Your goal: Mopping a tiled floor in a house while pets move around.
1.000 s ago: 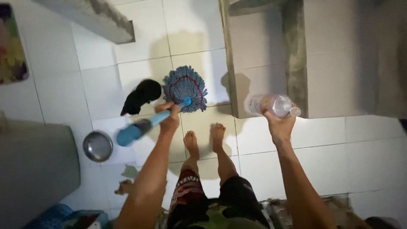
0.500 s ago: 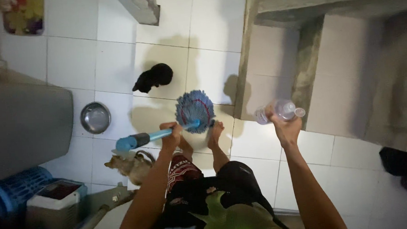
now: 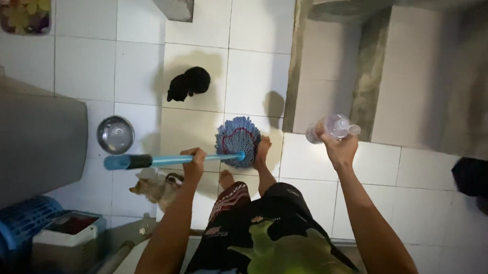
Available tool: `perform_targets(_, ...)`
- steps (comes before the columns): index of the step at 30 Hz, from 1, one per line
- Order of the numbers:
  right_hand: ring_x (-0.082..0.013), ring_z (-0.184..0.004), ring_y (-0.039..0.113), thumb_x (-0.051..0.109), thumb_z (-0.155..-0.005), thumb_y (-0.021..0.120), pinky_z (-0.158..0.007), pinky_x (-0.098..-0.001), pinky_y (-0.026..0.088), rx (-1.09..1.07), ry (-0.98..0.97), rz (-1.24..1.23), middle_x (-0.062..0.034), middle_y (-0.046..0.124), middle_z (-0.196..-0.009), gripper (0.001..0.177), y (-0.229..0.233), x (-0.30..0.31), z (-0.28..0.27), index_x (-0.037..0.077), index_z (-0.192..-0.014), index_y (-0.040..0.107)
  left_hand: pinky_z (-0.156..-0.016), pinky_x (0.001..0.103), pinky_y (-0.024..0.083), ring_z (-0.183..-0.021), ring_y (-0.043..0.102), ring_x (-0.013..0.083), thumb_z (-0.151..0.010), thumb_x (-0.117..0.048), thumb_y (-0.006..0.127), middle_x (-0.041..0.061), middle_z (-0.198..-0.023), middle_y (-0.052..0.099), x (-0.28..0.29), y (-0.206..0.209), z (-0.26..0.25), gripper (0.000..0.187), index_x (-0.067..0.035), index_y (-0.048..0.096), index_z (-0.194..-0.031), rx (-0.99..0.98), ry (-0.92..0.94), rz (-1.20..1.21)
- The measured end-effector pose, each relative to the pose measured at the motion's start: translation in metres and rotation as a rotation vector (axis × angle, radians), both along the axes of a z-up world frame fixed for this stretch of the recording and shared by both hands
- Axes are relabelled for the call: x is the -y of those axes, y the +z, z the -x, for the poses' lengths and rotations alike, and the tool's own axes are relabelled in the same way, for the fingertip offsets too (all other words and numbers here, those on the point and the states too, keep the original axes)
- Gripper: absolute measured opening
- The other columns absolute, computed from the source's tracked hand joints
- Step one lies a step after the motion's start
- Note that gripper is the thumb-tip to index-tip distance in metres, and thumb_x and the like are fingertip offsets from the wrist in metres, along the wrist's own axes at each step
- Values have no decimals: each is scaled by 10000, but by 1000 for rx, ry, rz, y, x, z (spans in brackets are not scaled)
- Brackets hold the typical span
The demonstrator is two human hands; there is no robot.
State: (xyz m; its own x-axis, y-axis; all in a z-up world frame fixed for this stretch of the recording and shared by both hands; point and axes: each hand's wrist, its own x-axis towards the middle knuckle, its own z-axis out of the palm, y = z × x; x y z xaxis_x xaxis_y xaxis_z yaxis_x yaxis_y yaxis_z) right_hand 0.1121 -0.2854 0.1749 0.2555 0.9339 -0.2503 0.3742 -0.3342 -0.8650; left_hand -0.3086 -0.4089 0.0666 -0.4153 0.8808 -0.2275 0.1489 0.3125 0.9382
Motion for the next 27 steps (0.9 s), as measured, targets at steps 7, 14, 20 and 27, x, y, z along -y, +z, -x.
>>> perform_targets(7,-208,-1076,701,110,-748,859,-956,-348,592,24,-33,-97,-92,700,-1175,543,1,36,21,5,-1218,608,-509,354,217,-539,272,95,-832,-104,570,-20,-560,313,41,-1,25,349,-39,334,-584,143,40,-66)
perform_targets(14,-194,-1067,697,195,-762,901,-942,-336,578,19,-81,-72,-99,707,-1177,583,53,96,59,1,-1233,619,-504,345,251,-526,333,89,-842,-72,599,-30,-539,384,55,33,27,336,-24,428,-556,246,-43,-91)
perform_targets(20,-196,-1041,721,224,-777,902,-930,-343,600,97,-83,-27,-113,717,-1163,575,33,154,34,-22,-1221,631,-490,338,251,-499,330,105,-829,-85,630,-8,-518,398,93,28,31,346,-13,454,-540,139,-28,68)
perform_targets(27,-236,-1074,704,206,-794,865,-943,-370,583,65,-96,-99,-132,697,-1179,560,52,180,27,-17,-1234,599,-511,312,331,-516,437,111,-792,-95,654,0,-544,495,132,-10,31,265,3,557,-565,232,129,-15)
